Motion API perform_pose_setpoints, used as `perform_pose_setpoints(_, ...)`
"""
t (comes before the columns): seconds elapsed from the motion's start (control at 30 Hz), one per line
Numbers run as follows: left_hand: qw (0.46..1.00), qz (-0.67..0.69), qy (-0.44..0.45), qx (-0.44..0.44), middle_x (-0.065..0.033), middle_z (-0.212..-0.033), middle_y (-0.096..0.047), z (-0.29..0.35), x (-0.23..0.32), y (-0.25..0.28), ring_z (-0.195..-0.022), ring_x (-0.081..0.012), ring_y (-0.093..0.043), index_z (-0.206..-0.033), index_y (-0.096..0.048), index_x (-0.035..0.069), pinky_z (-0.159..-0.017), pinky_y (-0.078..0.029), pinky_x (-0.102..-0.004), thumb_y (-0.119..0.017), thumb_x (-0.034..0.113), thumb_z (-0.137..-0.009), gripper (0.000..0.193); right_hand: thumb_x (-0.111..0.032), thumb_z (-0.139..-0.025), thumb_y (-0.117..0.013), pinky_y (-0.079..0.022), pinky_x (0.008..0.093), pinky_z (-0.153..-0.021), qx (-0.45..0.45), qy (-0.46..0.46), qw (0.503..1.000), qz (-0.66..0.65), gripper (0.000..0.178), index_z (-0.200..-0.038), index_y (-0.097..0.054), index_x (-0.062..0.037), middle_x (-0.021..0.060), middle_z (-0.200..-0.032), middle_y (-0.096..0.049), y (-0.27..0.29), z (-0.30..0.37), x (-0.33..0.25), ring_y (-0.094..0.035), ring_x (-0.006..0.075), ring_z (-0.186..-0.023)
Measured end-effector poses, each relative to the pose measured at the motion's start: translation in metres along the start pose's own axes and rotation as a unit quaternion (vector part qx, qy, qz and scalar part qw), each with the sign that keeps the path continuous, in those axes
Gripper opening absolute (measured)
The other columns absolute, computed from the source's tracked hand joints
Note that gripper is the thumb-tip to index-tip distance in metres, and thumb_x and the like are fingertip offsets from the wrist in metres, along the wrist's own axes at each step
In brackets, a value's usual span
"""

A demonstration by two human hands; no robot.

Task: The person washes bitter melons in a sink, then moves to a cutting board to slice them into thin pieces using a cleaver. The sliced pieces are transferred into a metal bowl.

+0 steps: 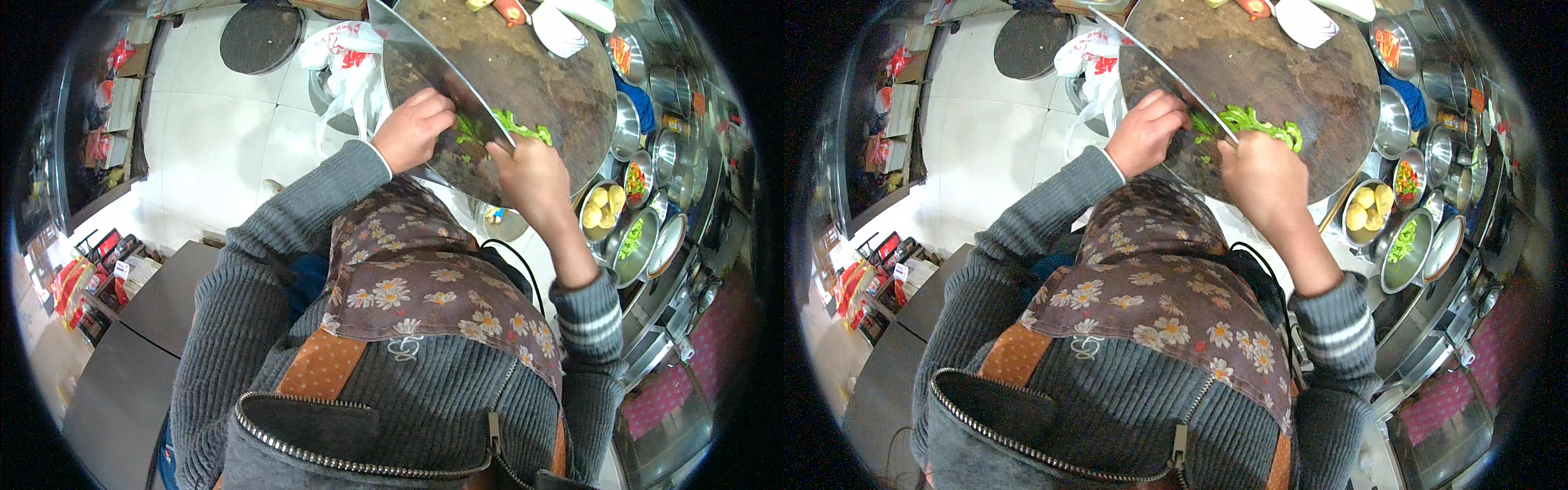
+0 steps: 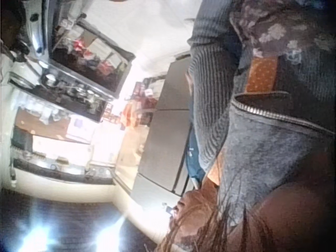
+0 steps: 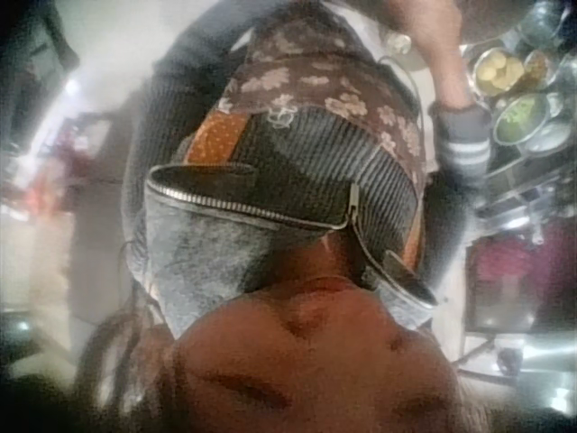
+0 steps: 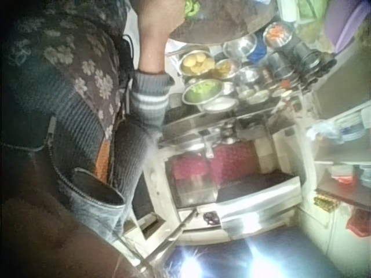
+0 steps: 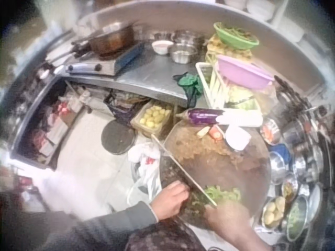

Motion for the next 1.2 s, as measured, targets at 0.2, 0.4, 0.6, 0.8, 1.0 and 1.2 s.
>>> perform_pose_setpoints(0.2,1.000,0.005,-0.003,0.008,-0.0114,-0.093,-0.054,0.003,0.001,0.000,-0.091,-0.0322,-0.053,-0.087,-0.056,0.001,-0.080,-0.046,-0.0395,-0.058,-0.007,-0.061,0.026,-0.029,-0.088,-0.058,-0.051,0.0471,-0.065,0.027,0.019,0.999,-0.009,0.028,-0.080,-0.065,-0.0034,0.0201,-0.073,-0.064,-0.009,0.006,0.002,-0.064,0.0379,-0.071)
perform_pose_setpoints(0.4,1.000,-0.009,-0.003,0.024,-0.0111,-0.091,-0.054,0.008,-0.003,0.006,-0.090,-0.0316,-0.053,-0.084,-0.056,0.002,-0.079,-0.046,-0.0396,-0.058,-0.007,-0.062,0.025,-0.027,-0.086,-0.060,-0.052,0.0465,-0.063,0.045,0.035,0.997,-0.045,0.025,-0.077,-0.065,-0.0038,0.0183,-0.069,-0.064,0.005,0.012,0.002,-0.065,0.0376,-0.068)
perform_pose_setpoints(0.6,1.000,-0.006,-0.019,0.018,-0.0109,-0.091,-0.055,0.007,-0.004,0.005,-0.090,-0.0320,-0.053,-0.084,-0.056,0.003,-0.079,-0.046,-0.0396,-0.058,-0.006,-0.062,0.024,-0.027,-0.087,-0.059,-0.052,0.0450,-0.060,0.051,0.060,0.997,0.015,0.026,-0.075,-0.065,-0.0041,0.0184,-0.068,-0.064,-0.010,0.005,-0.004,-0.065,0.0371,-0.067)
perform_pose_setpoints(0.8,1.000,-0.005,-0.005,0.010,-0.0109,-0.091,-0.055,0.011,-0.002,0.004,-0.090,-0.0318,-0.053,-0.084,-0.056,0.003,-0.079,-0.046,-0.0392,-0.059,-0.006,-0.062,0.023,-0.027,-0.087,-0.059,-0.052,0.0464,-0.063,0.026,0.035,0.999,-0.019,0.027,-0.077,-0.066,-0.0031,0.0192,-0.069,-0.064,-0.011,0.012,0.001,-0.064,0.0381,-0.068)
perform_pose_setpoints(1.0,1.000,-0.009,0.004,0.016,-0.0097,-0.089,-0.056,0.010,-0.002,0.008,-0.088,-0.0309,-0.055,-0.081,-0.057,0.005,-0.077,-0.046,-0.0389,-0.059,-0.008,-0.066,0.020,-0.025,-0.088,-0.059,-0.051,0.0458,-0.063,0.054,0.070,0.996,-0.022,0.025,-0.080,-0.066,-0.0025,0.0196,-0.069,-0.064,-0.008,0.016,0.003,-0.064,0.0381,-0.069)
perform_pose_setpoints(1.2,1.000,-0.008,0.008,0.006,-0.0095,-0.087,-0.055,0.015,0.000,0.009,-0.087,-0.0306,-0.054,-0.080,-0.055,0.005,-0.076,-0.046,-0.0384,-0.059,-0.007,-0.064,0.020,-0.025,-0.087,-0.060,-0.051,0.0461,-0.063,0.021,0.068,0.997,-0.034,0.026,-0.077,-0.065,-0.0017,0.0197,-0.071,-0.064,-0.010,0.015,0.008,-0.064,0.0382,-0.069)
Point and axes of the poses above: each hand's wrist, its own z-axis away from the middle knuckle, its own y-axis out of the back of the hand, x = y × z, the point moved 2 cm from there along -z, towards the middle knuckle
